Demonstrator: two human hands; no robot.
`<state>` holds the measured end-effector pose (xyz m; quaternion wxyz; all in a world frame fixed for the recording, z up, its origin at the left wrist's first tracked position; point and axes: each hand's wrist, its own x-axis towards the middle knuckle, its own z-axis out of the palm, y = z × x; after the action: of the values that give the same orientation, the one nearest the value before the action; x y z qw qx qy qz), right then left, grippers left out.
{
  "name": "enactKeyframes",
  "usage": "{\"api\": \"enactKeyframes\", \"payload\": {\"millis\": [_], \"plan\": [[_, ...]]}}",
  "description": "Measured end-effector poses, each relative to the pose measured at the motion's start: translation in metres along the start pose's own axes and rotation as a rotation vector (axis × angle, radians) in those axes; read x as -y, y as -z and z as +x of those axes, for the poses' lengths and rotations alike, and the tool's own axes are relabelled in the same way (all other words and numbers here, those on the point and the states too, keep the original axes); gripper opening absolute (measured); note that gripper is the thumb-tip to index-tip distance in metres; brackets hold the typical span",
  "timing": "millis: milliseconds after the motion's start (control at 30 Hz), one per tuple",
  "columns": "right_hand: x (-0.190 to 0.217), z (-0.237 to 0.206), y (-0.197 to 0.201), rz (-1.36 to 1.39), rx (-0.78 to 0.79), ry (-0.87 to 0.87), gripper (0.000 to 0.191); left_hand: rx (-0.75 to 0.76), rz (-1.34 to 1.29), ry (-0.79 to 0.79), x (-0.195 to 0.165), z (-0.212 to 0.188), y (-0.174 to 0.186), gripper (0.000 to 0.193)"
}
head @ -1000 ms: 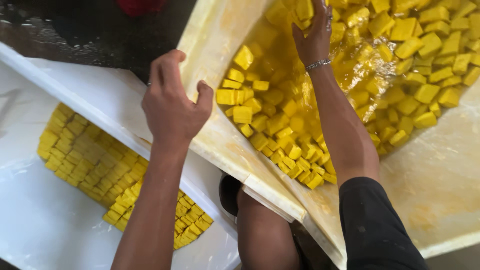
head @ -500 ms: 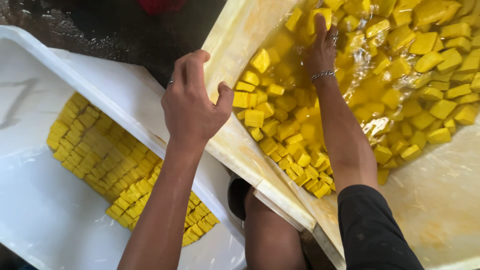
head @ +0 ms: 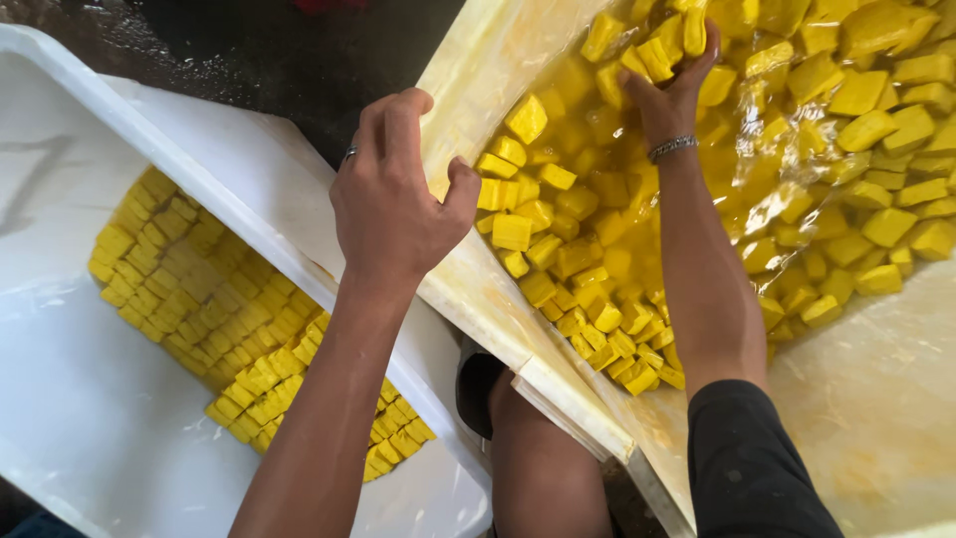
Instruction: The person sits on the floor between two large plastic bins of yellow tofu blocks. They pick blocks one at a time from a bin of water and arrange them in tight rows in a second bin, occasionally turning or repositioning blocks to fit them neatly.
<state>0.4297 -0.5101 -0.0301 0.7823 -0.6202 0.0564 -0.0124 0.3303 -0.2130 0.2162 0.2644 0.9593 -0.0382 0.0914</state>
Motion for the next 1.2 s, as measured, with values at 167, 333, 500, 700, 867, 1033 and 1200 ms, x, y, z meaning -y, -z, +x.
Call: {"api": "enactKeyframes", "payload": {"millis": [167, 333, 500, 700, 867, 1033, 1200], "plan": [[0.062, -0.035, -0.028, 0.053, -0.078, -0.057, 0.104, -0.003, -0.021, 0.004, 0.009, -0.005, -0.011, 0.049], [0.149, -0.062, -0.097, -0.125, 0.224, 0.383, 0.107, -0.223, -0.228, -0.027, -0.002, -0.007, -0.005, 0.042], [0.189, -0.117, -0.217, -0.419, 0.437, 0.605, 0.122, -0.418, -1.704, 0.537, -0.016, -0.058, 0.056, 0.06], [0.222, -0.252, -0.327, -0.521, 0.861, 1.013, 0.092, -0.741, -2.103, 0.7, 0.045, -0.18, 0.155, 0.054], [0.233, -0.363, -0.372, -0.628, 0.918, 0.904, 0.054, -1.001, -2.047, 0.882, 0.076, -0.281, 0.174, 0.055], [0.222, -0.413, -0.397, -0.62, 1.062, 0.939, 0.049, -1.14, -2.103, 0.828, 0.082, -0.334, 0.172, 0.056], [0.215, -0.427, -0.402, -0.482, 1.062, 0.676, 0.054, -1.172, -2.188, 0.905, 0.078, -0.358, 0.174, 0.051]]}}
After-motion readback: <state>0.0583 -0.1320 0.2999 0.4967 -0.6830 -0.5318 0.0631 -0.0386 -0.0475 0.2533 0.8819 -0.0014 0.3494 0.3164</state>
